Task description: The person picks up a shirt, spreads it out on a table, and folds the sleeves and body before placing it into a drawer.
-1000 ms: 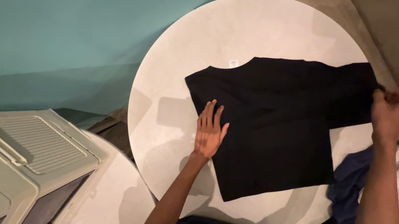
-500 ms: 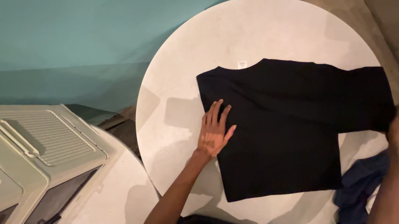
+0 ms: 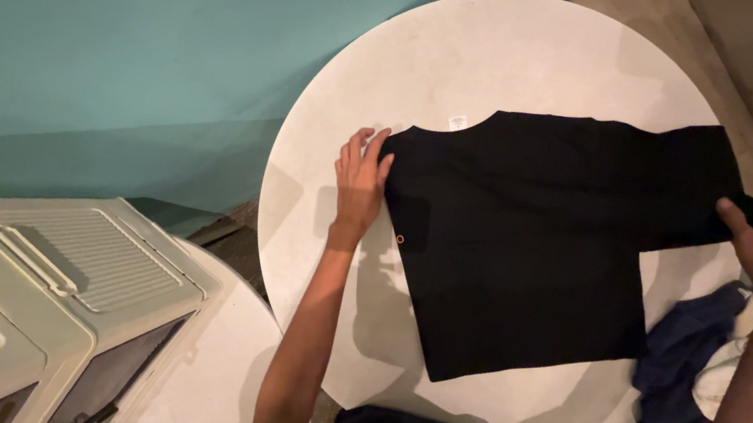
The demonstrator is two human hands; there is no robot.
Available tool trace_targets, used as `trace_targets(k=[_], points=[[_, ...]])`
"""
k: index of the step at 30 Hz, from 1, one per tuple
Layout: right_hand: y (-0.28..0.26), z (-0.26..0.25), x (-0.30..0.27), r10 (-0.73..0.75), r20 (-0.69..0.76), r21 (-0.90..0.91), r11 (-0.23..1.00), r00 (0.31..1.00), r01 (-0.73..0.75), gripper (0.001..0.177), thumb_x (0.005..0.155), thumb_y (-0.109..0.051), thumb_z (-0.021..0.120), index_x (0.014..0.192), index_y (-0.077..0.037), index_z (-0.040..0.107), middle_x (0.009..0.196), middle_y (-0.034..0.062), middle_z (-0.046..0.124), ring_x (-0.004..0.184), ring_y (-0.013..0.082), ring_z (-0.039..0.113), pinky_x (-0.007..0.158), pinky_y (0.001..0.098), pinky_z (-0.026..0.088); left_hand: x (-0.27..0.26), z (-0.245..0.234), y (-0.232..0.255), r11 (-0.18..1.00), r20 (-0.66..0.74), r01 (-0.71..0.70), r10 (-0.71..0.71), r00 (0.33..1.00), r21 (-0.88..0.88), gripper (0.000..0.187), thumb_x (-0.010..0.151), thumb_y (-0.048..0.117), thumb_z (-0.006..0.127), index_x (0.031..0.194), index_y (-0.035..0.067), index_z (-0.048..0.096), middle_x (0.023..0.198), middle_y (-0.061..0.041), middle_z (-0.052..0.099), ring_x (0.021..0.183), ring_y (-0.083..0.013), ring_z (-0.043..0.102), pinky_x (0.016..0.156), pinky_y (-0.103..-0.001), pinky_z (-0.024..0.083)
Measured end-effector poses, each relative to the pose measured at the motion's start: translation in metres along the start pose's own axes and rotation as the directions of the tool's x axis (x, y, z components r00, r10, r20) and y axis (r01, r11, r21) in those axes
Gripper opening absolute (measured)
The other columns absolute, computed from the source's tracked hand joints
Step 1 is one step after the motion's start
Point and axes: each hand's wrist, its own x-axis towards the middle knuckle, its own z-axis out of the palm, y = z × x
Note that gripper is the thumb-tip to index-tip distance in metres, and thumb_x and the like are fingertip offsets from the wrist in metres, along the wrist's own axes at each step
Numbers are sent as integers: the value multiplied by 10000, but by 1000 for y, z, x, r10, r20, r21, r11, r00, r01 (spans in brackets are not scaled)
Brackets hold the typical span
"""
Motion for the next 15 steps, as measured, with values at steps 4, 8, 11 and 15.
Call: trace_targets(k=[4, 8, 11, 15], points=[[25, 14, -2, 7, -180, -176, 984, 984, -39, 325, 1083, -245, 789, 1145, 67, 722, 1009, 242, 707, 920, 331, 691, 901, 450, 532, 22, 12, -24, 996, 102, 88, -86, 991, -19, 181, 965, 186, 693, 1128, 109, 693, 1235, -126, 571, 1159, -340, 554, 979, -471, 441], [-7, 26, -41, -73, -442, -193, 981, 894, -15, 252, 1107, -175, 723, 1204, 50, 664, 1093, 221, 663, 1001, 322, 645, 957, 443, 502, 25, 20, -50, 992, 95, 45, -34, 995, -117, 199, 916, 225, 770, 1027, 71, 711, 1129, -149, 579, 1067, -352, 577, 922, -449, 487], [-68, 27, -102, -310, -504, -193, 950, 806, 244, 198, 1131, -104, 658, 1263, 34, 606, 1176, 199, 620, 1083, 314, 599, 1013, 435, 472, 27, 20, -62, 971, 161, 99, -64, 985, -218, 221, 947, 259, 759, 1040, 69, 694, 1112, -134, 598, 1026, -305, 612, 892, -404, 536], [-155, 75, -201, 189, 62, -80, 980, 980, -184, 260, 1080, -271, 639, 1156, -28, 693, 933, 158, 732, 817, 249, 726, 727, 373, 584, 34, 18, -67, 972, 268, 170, -122, 956, -163, 253, 908, 270, 786, 1035, 63, 715, 1090, -134, 593, 942, -287, 613, 841, -399, 531]])
